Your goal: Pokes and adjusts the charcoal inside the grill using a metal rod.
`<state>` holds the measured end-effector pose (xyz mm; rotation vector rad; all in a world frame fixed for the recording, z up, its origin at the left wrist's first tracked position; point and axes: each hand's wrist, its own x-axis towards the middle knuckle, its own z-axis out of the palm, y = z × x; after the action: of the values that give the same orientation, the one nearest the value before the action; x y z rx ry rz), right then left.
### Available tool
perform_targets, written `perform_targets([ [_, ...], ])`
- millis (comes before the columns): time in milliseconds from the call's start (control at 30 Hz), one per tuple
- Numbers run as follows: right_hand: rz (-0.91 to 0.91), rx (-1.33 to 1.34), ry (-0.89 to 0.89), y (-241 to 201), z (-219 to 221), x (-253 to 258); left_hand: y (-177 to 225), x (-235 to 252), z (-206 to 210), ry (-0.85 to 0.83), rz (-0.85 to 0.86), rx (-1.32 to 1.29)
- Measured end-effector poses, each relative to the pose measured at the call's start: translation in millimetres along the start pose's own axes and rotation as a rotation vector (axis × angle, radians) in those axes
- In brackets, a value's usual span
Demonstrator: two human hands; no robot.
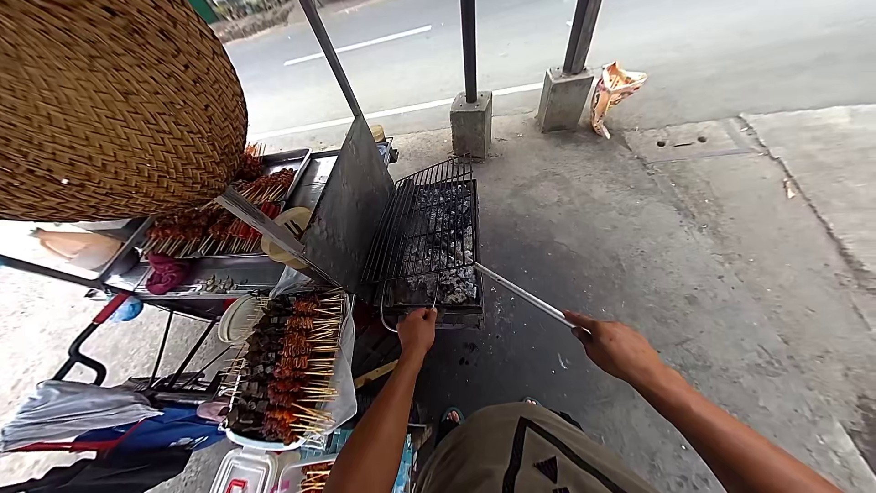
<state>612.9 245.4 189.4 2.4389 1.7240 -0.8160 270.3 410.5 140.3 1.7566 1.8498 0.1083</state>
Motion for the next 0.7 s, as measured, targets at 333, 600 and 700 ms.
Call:
perform_targets([
  [333,0.058,0.010,0.019,35.3,-15.6,-38.5,-7.9,1.9,-6.0,0.029,0.000,-0.026],
  [600,-0.058,0.043,0.127,-50.0,-38.6,98.9,-15.3,5.3,-24.4,0.126,0.020,-0.199],
  [700,-0.087,0.026,0.134,-86.8,-39.7,155.4,-17.9,7.5,-32.7,0.179,0.036,-0.265],
])
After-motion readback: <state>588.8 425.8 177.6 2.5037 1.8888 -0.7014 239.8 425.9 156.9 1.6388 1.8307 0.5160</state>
